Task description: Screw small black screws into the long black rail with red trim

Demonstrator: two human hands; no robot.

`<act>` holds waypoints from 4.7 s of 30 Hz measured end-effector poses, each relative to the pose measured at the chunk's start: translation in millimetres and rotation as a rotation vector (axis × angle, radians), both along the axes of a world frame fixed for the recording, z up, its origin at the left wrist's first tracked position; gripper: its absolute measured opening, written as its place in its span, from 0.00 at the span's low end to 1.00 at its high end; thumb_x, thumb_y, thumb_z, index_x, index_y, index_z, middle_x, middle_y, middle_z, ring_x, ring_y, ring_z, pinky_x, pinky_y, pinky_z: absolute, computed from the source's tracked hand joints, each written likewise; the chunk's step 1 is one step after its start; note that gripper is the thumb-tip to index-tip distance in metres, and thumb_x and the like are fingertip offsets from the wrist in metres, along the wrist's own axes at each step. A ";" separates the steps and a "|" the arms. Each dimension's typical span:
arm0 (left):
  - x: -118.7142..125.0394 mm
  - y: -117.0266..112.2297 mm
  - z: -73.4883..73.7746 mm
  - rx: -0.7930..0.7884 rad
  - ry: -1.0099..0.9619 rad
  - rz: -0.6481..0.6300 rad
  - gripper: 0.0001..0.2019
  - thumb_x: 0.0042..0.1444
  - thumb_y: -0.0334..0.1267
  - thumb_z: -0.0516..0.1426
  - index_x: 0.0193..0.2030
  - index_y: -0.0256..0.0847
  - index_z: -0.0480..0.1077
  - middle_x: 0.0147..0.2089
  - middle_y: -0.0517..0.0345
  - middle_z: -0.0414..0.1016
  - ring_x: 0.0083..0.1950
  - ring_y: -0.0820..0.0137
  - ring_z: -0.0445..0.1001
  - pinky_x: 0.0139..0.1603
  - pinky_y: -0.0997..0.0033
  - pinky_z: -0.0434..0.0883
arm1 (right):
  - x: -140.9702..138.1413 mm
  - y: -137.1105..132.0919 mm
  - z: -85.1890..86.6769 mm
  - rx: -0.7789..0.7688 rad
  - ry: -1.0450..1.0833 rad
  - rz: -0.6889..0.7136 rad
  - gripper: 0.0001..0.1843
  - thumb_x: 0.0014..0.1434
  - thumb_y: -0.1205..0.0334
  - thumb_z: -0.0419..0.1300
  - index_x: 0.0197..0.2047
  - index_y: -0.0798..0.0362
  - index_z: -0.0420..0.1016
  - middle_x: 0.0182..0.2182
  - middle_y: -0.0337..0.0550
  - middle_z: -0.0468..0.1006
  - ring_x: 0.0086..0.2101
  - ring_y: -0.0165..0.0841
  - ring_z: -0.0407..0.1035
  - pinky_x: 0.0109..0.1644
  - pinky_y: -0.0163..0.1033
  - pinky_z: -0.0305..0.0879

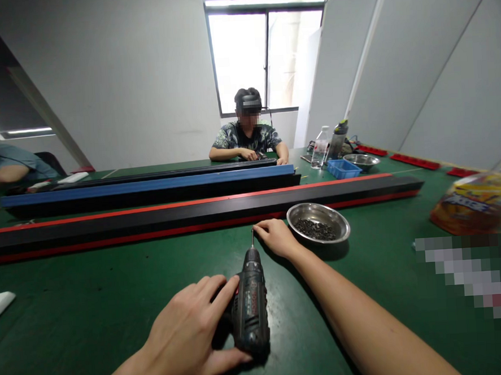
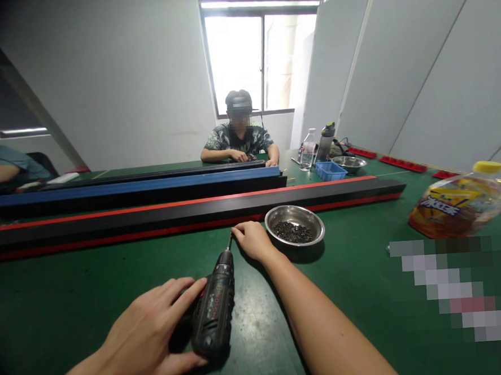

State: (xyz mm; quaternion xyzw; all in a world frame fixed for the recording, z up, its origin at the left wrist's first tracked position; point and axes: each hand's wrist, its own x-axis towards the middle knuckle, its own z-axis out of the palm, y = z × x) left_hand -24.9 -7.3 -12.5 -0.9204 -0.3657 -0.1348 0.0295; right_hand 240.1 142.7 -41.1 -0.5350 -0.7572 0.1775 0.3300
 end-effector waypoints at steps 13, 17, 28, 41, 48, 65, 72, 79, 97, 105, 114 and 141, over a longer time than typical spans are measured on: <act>2.6 -1.8 7.4 -0.006 0.035 -0.004 0.45 0.59 0.71 0.59 0.71 0.38 0.62 0.59 0.39 0.76 0.50 0.50 0.79 0.47 0.51 0.78 | -4.9 -3.0 1.8 -0.011 -0.036 -0.035 0.15 0.68 0.64 0.58 0.43 0.51 0.89 0.41 0.45 0.89 0.43 0.39 0.82 0.47 0.37 0.69; 2.6 -2.2 6.8 -0.010 0.040 0.006 0.45 0.59 0.71 0.59 0.71 0.38 0.62 0.60 0.39 0.76 0.51 0.49 0.79 0.48 0.51 0.78 | -4.6 -1.3 1.0 -0.036 0.009 -0.041 0.16 0.62 0.69 0.60 0.46 0.53 0.89 0.44 0.46 0.89 0.45 0.39 0.82 0.52 0.36 0.71; 2.7 -4.3 6.7 -0.059 0.044 0.028 0.46 0.59 0.71 0.58 0.73 0.40 0.60 0.62 0.40 0.74 0.52 0.50 0.78 0.50 0.50 0.77 | -5.7 -9.1 3.3 0.017 0.095 -0.102 0.17 0.58 0.67 0.61 0.46 0.54 0.89 0.43 0.46 0.89 0.43 0.39 0.82 0.55 0.39 0.74; 10.0 -7.1 21.3 -0.159 0.066 0.102 0.42 0.62 0.67 0.58 0.74 0.43 0.60 0.67 0.42 0.72 0.59 0.49 0.75 0.59 0.48 0.73 | -0.7 -5.0 6.0 -0.142 0.283 -0.018 0.18 0.59 0.66 0.62 0.51 0.53 0.87 0.47 0.47 0.88 0.38 0.38 0.82 0.51 0.42 0.78; 23.6 -8.3 31.3 -0.151 0.134 0.212 0.40 0.64 0.63 0.59 0.74 0.37 0.60 0.66 0.40 0.72 0.56 0.48 0.74 0.56 0.47 0.74 | -2.5 -7.0 8.5 -0.109 0.249 -0.039 0.16 0.61 0.64 0.62 0.48 0.54 0.88 0.43 0.48 0.88 0.38 0.38 0.82 0.51 0.42 0.76; 22.1 -2.3 25.1 -0.087 0.032 0.226 0.37 0.63 0.61 0.59 0.70 0.40 0.61 0.59 0.42 0.73 0.55 0.50 0.76 0.55 0.50 0.74 | -14.1 -37.2 40.6 0.058 -0.081 -0.025 0.16 0.65 0.62 0.60 0.51 0.52 0.86 0.50 0.49 0.86 0.50 0.44 0.80 0.59 0.45 0.71; 17.9 -0.2 26.5 -0.097 0.004 0.204 0.34 0.61 0.58 0.61 0.68 0.41 0.63 0.55 0.45 0.74 0.51 0.52 0.76 0.53 0.53 0.75 | 44.6 -33.5 95.2 0.045 -0.282 -0.192 0.15 0.67 0.58 0.58 0.42 0.50 0.88 0.41 0.50 0.88 0.42 0.43 0.81 0.48 0.40 0.70; 16.5 2.4 25.0 -0.111 -0.010 0.203 0.32 0.60 0.57 0.62 0.66 0.43 0.65 0.54 0.46 0.75 0.51 0.53 0.76 0.53 0.53 0.75 | 119.5 -12.6 92.6 -0.127 -0.447 -0.353 0.15 0.64 0.54 0.61 0.40 0.51 0.89 0.39 0.54 0.88 0.40 0.44 0.81 0.42 0.38 0.69; 14.7 -5.3 29.1 -0.195 -0.018 0.220 0.34 0.59 0.57 0.63 0.68 0.43 0.65 0.59 0.42 0.74 0.55 0.49 0.77 0.56 0.46 0.76 | 117.2 -4.8 70.8 -0.232 -0.537 -0.276 0.08 0.60 0.64 0.67 0.39 0.48 0.90 0.39 0.52 0.88 0.40 0.44 0.82 0.41 0.38 0.70; 13.9 -11.4 37.0 -0.247 -0.026 0.233 0.33 0.58 0.57 0.64 0.66 0.45 0.67 0.58 0.45 0.73 0.54 0.51 0.76 0.58 0.49 0.76 | 86.2 -17.9 97.6 -0.120 -0.362 -0.266 0.07 0.63 0.62 0.67 0.37 0.53 0.88 0.38 0.52 0.88 0.39 0.42 0.81 0.42 0.37 0.70; 9.9 -14.0 39.9 -0.303 -0.033 0.184 0.37 0.51 0.57 0.68 0.66 0.48 0.66 0.55 0.49 0.73 0.53 0.53 0.75 0.58 0.51 0.75 | -18.3 -13.2 45.6 -0.096 0.163 -0.093 0.08 0.65 0.62 0.65 0.40 0.54 0.86 0.34 0.45 0.87 0.28 0.33 0.78 0.36 0.35 0.69; 7.8 -8.2 32.5 -0.306 -0.029 0.161 0.41 0.51 0.61 0.69 0.66 0.48 0.63 0.55 0.50 0.73 0.53 0.53 0.75 0.57 0.50 0.75 | -30.7 21.3 -14.7 -0.145 0.381 -0.056 0.21 0.66 0.49 0.60 0.39 0.56 0.87 0.34 0.48 0.86 0.24 0.32 0.72 0.31 0.37 0.65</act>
